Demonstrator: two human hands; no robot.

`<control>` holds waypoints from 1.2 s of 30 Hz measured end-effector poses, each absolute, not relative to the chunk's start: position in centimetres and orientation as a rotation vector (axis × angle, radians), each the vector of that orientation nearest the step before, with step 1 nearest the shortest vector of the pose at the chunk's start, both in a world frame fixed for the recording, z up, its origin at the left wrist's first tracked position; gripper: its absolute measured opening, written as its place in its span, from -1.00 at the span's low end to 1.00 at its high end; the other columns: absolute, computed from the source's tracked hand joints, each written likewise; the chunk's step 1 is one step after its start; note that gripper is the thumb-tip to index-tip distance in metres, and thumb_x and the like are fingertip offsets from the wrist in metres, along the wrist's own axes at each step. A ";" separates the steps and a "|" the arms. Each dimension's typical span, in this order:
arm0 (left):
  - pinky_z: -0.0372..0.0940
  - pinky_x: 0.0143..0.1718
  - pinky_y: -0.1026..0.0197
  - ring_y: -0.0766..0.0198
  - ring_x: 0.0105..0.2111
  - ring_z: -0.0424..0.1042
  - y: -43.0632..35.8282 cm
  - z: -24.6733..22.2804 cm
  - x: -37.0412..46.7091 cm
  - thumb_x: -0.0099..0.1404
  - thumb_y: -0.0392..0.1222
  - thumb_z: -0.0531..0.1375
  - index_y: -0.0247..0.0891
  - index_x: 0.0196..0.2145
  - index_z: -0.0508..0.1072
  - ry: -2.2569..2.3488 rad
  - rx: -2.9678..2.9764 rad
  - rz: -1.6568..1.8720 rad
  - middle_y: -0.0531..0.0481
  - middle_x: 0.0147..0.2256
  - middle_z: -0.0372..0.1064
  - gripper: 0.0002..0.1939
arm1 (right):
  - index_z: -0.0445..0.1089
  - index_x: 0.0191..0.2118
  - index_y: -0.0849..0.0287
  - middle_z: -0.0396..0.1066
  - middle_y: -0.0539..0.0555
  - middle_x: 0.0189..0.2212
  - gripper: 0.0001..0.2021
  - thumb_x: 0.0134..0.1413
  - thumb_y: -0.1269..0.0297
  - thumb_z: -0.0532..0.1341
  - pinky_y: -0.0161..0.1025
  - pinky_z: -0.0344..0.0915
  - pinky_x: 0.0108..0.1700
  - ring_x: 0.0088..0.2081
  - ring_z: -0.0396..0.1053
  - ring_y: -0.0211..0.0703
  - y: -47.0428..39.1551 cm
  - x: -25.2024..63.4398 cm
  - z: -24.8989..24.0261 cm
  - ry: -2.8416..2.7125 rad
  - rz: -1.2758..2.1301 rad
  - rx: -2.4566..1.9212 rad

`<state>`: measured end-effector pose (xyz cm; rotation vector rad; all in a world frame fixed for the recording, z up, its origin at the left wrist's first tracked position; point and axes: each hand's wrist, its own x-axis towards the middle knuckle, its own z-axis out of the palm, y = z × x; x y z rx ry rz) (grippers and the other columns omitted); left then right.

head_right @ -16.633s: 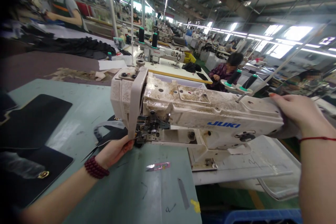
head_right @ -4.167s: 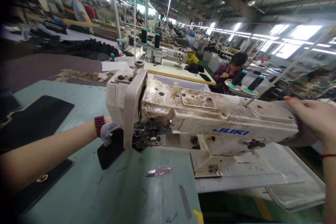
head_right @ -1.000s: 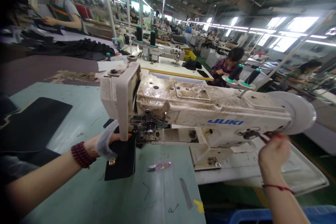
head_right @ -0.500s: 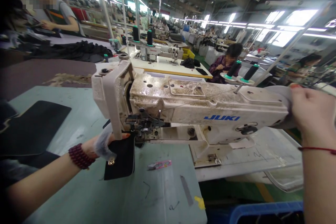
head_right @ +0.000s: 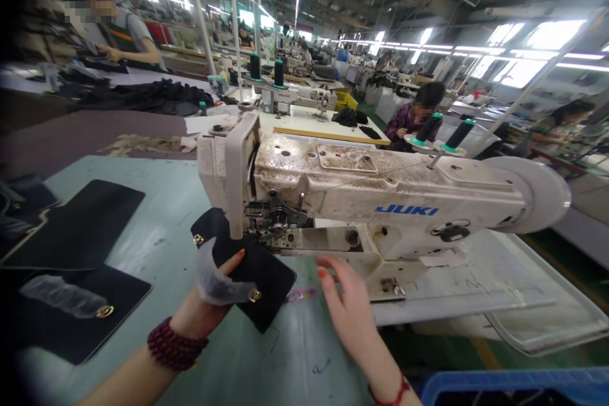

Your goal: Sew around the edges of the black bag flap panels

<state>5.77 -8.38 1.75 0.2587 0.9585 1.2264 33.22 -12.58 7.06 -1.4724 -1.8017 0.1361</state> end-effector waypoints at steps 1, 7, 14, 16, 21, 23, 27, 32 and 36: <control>0.48 -0.06 0.05 -0.04 0.06 0.43 -8.6 1.3 6.1 0.02 -0.45 0.36 -0.15 -0.14 0.54 0.960 0.237 1.264 -0.03 0.00 0.51 -0.57 | 0.43 -0.10 0.24 0.39 0.10 -0.16 -0.67 0.34 0.15 0.01 -0.41 0.27 -0.10 -0.12 0.36 -0.29 -12.3 30.8 5.7 -1.821 0.383 -1.498; 0.42 0.04 0.00 -0.06 0.11 0.38 -8.8 1.6 6.7 0.04 -0.37 0.36 -0.14 -0.07 0.50 0.936 0.255 1.272 -0.04 0.01 0.50 -0.54 | 0.46 -0.36 0.34 0.35 0.05 -0.47 -0.59 0.28 0.09 0.06 -0.47 0.02 -0.42 -0.42 0.24 -0.39 -7.2 24.8 4.4 -1.835 1.033 -1.598; 0.30 0.13 -0.08 -0.06 0.08 0.42 -9.1 2.9 7.0 0.05 -0.34 0.38 -0.12 -0.06 0.52 0.875 0.313 1.313 -0.05 0.01 0.50 -0.54 | 0.38 -0.45 0.36 0.24 0.01 -0.56 -0.60 0.24 0.12 0.08 -0.47 -0.14 -0.48 -0.52 0.09 -0.47 -6.5 23.1 4.8 -1.839 1.071 -1.584; 0.26 0.16 -0.08 -0.06 0.08 0.41 -9.0 3.1 7.2 0.04 -0.36 0.38 -0.12 -0.01 0.50 0.892 0.304 1.312 -0.07 -0.02 0.52 -0.48 | 0.38 -0.45 0.36 0.24 0.01 -0.56 -0.60 0.24 0.11 0.08 -0.48 -0.15 -0.47 -0.52 0.08 -0.48 -6.7 23.1 4.6 -1.829 1.069 -1.584; 0.32 0.13 0.00 0.01 0.01 0.48 -8.5 3.3 7.5 0.10 -0.39 0.34 -0.18 0.04 0.47 0.913 0.259 1.302 -0.08 -0.10 0.56 -0.48 | 0.33 -0.49 0.36 0.18 0.00 -0.59 -0.60 0.22 0.12 0.09 -0.46 -0.19 -0.48 -0.53 0.04 -0.48 -6.7 23.1 4.5 -1.812 1.062 -1.580; 0.34 0.11 0.04 0.03 -0.01 0.49 -8.4 3.2 7.5 0.12 -0.41 0.32 -0.20 0.02 0.47 0.918 0.263 1.310 -0.07 -0.13 0.57 -0.51 | 0.31 -0.51 0.36 0.16 -0.01 -0.61 -0.61 0.22 0.14 0.09 -0.46 -0.20 -0.48 -0.53 0.02 -0.48 -6.7 23.0 4.6 -1.802 1.052 -1.583; 0.37 0.10 0.07 0.01 0.05 0.44 -8.2 2.8 7.3 0.11 -0.44 0.32 -0.17 -0.04 0.50 0.936 0.281 1.296 -0.02 -0.07 0.55 -0.55 | 0.31 -0.52 0.36 0.17 0.00 -0.60 -0.62 0.21 0.16 0.09 -0.46 -0.19 -0.48 -0.53 0.03 -0.47 -6.9 22.8 4.7 -1.783 1.033 -1.589; 0.39 0.08 0.02 -0.02 0.06 0.43 -7.6 2.5 7.0 0.12 -0.43 0.31 -0.15 -0.03 0.49 0.944 0.271 1.252 -0.02 -0.03 0.53 -0.55 | 0.34 -0.50 0.35 0.18 0.02 -0.61 -0.60 0.22 0.13 0.07 -0.46 -0.19 -0.49 -0.54 0.03 -0.46 -6.9 22.6 4.7 -1.778 1.018 -1.585; 0.41 0.05 0.03 -0.04 0.01 0.48 -7.3 2.4 6.9 0.12 -0.43 0.33 -0.20 0.02 0.47 0.928 0.270 1.234 -0.09 -0.05 0.54 -0.51 | 0.34 -0.51 0.36 0.17 0.01 -0.61 -0.61 0.21 0.15 0.09 -0.44 -0.20 -0.49 -0.54 0.01 -0.46 -6.6 22.5 4.4 -1.780 1.001 -1.593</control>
